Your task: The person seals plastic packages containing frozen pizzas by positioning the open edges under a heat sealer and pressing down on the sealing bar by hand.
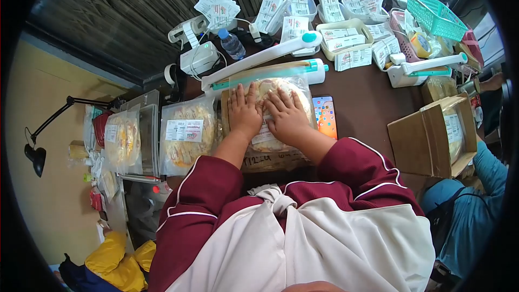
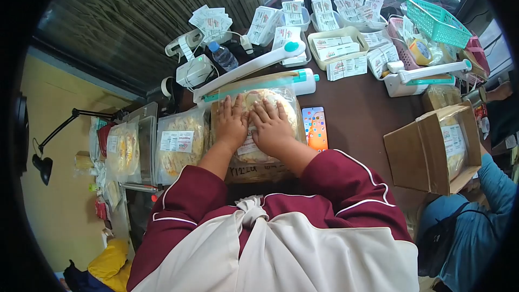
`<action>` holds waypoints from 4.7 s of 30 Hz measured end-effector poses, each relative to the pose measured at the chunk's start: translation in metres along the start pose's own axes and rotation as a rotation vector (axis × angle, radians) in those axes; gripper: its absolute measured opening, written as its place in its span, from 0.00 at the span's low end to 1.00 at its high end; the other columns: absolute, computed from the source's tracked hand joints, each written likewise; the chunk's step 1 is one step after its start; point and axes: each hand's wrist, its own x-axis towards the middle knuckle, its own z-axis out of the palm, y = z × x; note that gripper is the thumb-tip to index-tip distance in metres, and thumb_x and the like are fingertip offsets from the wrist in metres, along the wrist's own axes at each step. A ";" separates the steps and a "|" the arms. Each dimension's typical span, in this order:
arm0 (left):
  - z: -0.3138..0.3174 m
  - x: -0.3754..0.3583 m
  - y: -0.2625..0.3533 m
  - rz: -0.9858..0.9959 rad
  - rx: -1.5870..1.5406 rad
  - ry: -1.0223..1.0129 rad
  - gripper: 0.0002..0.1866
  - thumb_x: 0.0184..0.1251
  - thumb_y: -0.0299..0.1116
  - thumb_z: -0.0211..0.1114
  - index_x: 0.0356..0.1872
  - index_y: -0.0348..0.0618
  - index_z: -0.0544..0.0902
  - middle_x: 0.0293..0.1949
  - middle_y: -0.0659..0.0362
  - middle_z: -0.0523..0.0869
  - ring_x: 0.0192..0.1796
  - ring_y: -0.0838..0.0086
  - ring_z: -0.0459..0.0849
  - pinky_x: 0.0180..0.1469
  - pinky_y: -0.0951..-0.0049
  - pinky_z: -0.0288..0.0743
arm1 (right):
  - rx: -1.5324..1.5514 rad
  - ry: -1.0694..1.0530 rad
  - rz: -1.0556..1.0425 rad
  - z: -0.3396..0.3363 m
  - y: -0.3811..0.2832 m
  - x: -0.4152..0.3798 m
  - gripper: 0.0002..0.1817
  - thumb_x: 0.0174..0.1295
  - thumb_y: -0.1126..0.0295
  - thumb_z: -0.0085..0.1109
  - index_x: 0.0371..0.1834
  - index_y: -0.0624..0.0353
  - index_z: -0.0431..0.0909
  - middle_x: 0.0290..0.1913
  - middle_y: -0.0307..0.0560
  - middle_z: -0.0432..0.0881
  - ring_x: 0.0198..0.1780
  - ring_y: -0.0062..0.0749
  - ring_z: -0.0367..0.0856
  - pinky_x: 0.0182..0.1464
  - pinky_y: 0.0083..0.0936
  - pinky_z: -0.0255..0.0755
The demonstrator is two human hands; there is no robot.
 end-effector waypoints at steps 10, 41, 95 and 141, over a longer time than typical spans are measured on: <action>-0.032 0.050 0.016 0.158 -0.314 0.506 0.17 0.66 0.42 0.54 0.52 0.48 0.76 0.51 0.47 0.77 0.55 0.51 0.74 0.56 0.56 0.67 | 0.022 0.139 -0.018 0.011 0.005 0.021 0.39 0.63 0.39 0.35 0.73 0.50 0.52 0.76 0.44 0.47 0.77 0.39 0.35 0.73 0.47 0.21; 0.021 0.179 0.003 0.167 0.046 -0.387 0.20 0.61 0.42 0.44 0.49 0.49 0.78 0.53 0.51 0.79 0.57 0.54 0.76 0.59 0.56 0.67 | -0.008 0.245 0.358 -0.010 0.151 0.116 0.15 0.60 0.61 0.45 0.38 0.50 0.83 0.44 0.41 0.82 0.50 0.37 0.77 0.59 0.39 0.59; 0.012 0.178 0.012 -0.040 -0.228 -0.529 0.24 0.61 0.43 0.42 0.55 0.55 0.79 0.54 0.54 0.81 0.58 0.60 0.77 0.60 0.63 0.66 | 0.372 0.092 0.551 -0.022 0.156 0.117 0.18 0.57 0.57 0.46 0.45 0.48 0.81 0.43 0.47 0.84 0.46 0.42 0.81 0.50 0.34 0.72; -0.027 -0.108 0.132 -0.222 -1.767 -0.472 0.22 0.57 0.22 0.63 0.51 0.33 0.66 0.46 0.51 0.78 0.47 0.69 0.79 0.49 0.71 0.75 | 1.588 0.425 0.811 -0.047 0.118 -0.233 0.15 0.55 0.73 0.60 0.44 0.66 0.74 0.40 0.45 0.79 0.38 0.24 0.78 0.43 0.21 0.72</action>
